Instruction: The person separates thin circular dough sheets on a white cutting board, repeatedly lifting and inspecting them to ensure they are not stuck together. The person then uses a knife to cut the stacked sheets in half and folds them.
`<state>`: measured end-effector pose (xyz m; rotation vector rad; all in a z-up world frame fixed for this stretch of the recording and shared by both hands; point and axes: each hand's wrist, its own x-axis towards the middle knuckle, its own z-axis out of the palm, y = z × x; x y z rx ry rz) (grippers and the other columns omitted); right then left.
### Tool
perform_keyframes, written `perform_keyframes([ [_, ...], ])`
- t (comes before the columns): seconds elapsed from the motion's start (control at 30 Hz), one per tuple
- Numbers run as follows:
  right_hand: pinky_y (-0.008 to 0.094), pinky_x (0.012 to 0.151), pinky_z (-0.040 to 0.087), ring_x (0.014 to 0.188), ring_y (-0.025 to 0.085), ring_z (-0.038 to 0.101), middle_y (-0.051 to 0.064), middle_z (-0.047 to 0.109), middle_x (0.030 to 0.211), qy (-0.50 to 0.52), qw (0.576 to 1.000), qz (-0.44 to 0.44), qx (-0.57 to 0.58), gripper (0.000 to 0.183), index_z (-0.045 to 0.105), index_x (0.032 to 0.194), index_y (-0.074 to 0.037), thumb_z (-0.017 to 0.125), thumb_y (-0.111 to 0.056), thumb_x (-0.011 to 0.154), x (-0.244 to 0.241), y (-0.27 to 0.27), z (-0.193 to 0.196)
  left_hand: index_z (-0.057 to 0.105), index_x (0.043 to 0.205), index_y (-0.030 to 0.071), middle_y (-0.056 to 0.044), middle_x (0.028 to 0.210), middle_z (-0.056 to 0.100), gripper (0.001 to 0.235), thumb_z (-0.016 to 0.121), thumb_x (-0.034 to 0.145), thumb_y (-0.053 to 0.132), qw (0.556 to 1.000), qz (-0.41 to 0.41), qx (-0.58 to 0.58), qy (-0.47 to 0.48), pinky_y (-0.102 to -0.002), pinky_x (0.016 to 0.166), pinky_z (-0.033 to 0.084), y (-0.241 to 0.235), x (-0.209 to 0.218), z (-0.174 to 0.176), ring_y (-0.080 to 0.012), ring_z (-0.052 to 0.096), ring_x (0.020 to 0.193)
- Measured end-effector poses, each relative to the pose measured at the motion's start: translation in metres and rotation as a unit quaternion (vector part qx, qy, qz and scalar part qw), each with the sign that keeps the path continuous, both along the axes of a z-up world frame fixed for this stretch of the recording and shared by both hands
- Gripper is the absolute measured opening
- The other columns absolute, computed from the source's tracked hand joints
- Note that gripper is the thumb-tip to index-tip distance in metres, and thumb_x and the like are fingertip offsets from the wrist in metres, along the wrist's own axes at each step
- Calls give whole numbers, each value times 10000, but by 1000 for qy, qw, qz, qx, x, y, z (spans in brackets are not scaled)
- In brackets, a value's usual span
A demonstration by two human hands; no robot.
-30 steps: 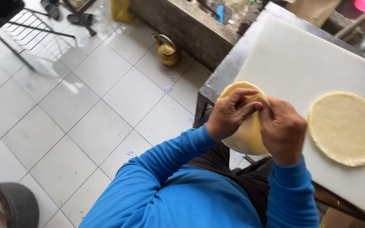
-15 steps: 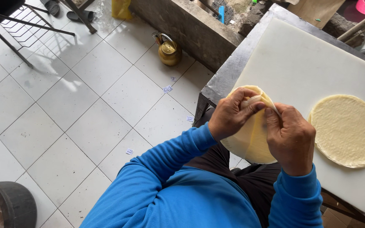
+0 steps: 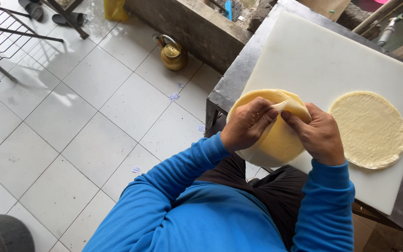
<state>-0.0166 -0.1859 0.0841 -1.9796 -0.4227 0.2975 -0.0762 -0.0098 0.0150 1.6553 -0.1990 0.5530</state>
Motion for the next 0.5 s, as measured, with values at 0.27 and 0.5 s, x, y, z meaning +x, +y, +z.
perform_keyframes([
  [0.27,300,611,557,692,145,699,108,739,823,-267,959,24,-92,187,750,1056,2,705,-177,1026,-21,16,11,581,1127,-14,-120,981,721,485,804,851,317,997,45,42,43,-299,755,628,2,4,31,-145,724,881],
  [0.5,265,623,533,716,83,642,76,721,851,-148,984,-98,20,217,725,1073,-6,697,-221,1086,-19,-9,15,724,1123,47,-49,930,794,275,679,1037,304,992,31,-110,48,-250,686,604,21,11,21,-65,704,811],
])
